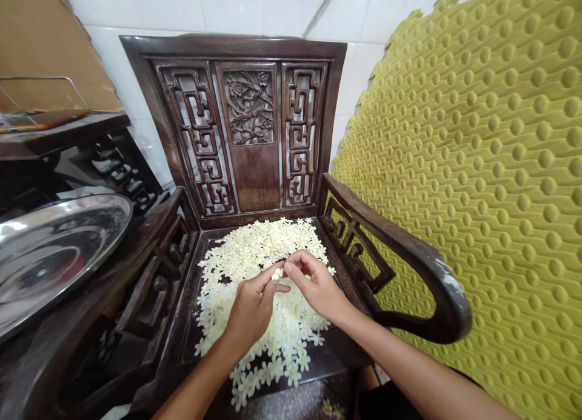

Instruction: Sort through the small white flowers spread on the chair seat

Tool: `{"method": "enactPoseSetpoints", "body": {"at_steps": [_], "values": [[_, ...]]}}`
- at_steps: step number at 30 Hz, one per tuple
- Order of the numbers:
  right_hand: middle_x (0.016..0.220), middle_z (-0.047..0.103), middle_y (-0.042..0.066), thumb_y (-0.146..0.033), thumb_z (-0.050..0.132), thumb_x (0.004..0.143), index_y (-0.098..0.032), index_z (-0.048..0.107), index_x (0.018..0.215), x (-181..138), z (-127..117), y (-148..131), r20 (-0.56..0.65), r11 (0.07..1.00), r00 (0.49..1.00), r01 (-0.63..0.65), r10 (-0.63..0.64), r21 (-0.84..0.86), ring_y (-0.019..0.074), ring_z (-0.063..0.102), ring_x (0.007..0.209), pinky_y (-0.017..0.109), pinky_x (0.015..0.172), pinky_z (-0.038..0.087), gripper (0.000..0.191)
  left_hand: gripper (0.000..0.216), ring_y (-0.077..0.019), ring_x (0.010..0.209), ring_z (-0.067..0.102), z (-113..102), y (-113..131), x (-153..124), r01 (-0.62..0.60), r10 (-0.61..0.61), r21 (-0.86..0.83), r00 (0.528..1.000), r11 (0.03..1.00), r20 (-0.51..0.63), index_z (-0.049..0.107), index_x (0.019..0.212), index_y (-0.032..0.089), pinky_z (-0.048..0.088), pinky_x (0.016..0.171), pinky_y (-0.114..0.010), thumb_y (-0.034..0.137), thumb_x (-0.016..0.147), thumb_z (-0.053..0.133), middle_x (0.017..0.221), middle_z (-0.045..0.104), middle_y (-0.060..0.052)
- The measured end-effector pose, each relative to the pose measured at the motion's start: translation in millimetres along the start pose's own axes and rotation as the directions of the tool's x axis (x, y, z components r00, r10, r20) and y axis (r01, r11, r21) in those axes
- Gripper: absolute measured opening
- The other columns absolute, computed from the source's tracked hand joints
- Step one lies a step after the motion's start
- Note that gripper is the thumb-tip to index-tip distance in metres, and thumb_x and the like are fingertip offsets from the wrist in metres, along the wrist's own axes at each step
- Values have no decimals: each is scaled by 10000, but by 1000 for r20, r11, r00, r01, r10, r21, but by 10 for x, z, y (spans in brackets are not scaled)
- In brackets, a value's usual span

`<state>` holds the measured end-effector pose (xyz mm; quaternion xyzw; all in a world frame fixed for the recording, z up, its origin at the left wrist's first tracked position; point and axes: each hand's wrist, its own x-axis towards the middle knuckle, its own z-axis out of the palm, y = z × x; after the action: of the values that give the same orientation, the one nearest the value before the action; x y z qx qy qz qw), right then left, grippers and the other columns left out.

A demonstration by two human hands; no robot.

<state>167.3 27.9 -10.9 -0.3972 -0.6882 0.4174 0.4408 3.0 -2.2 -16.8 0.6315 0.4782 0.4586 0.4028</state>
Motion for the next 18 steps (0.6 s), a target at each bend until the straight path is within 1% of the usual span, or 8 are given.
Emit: {"method": "enactPoseSetpoints", "body": {"at_steps": [3, 5, 7, 8, 10, 13, 15, 18], "values": [[727, 524, -15, -493, 529, 932, -183, 568, 789, 26, -8, 45, 82, 993, 994, -79, 72, 86, 133, 476, 680, 247, 616, 373, 344, 525, -220, 887, 740, -5, 19, -19, -6, 3, 39, 998, 999, 65, 439, 1438, 234, 516, 828, -299, 209, 915, 482, 988, 767, -33], [689, 497, -28, -509, 570, 903, -178, 568, 744, 38, -19, 52, 124, 983, 986, -124, 107, 136, 123, 449, 650, 243, 601, 357, 367, 600, -216, 902, 737, -5, 28, -27, -6, 2, 48, 995, 999, 98, 333, 1491, 239, 510, 818, -290, 207, 911, 485, 951, 771, -21], [695, 520, -27, -498, 637, 859, -172, 595, 741, 45, -34, 43, 154, 969, 978, -168, 140, 183, 121, 454, 656, 246, 620, 363, 349, 611, -210, 877, 740, 2, 24, -28, 14, -17, 35, 995, 999, 94, 304, 1495, 237, 510, 809, -292, 226, 914, 493, 970, 768, -25], [707, 544, -21, -489, 669, 836, -170, 613, 748, 47, -41, 37, 164, 961, 974, -186, 154, 204, 125, 467, 669, 251, 638, 374, 335, 587, -208, 846, 743, 9, 18, -25, 37, -38, 15, 996, 999, 81, 327, 1477, 233, 513, 798, -295, 246, 916, 500, 981, 766, -32], [724, 582, -12, -477, 714, 797, -170, 641, 756, 51, -55, 27, 174, 944, 968, -222, 183, 243, 133, 492, 687, 263, 663, 394, 319, 483, -205, 765, 746, 25, 1, -14, 101, -98, -54, 994, 993, 52, 429, 1379, 222, 522, 762, -300, 299, 913, 529, 967, 766, -41], [739, 614, -5, -456, 769, 742, -166, 665, 768, 57, -61, 37, 182, 912, 957, -272, 224, 306, 136, 515, 693, 269, 672, 408, 310, 245, -206, 665, 737, 44, -22, 8, 181, -183, -186, 983, 966, 2, 572, 1047, 201, 524, 669, -288, 361, 866, 612, 830, 759, -25], [762, 635, 3, -439, 792, 718, -159, 685, 801, 59, -53, 61, 201, 891, 947, -308, 251, 334, 134, 529, 699, 270, 679, 411, 312, 200, -201, 634, 730, 49, -29, 18, 192, -203, -230, 979, 954, -26, 576, 851, 190, 515, 623, -271, 370, 829, 663, 741, 730, -3], [772, 649, 8, -435, 794, 711, -152, 699, 828, 52, -24, 102, 213, 884, 943, -318, 257, 343, 130, 543, 688, 270, 677, 415, 321, 220, -189, 621, 724, 46, -28, 18, 177, -188, -216, 982, 960, -31, 579, 734, 177, 509, 611, -259, 353, 814, 685, 676, 693, 14]]}}
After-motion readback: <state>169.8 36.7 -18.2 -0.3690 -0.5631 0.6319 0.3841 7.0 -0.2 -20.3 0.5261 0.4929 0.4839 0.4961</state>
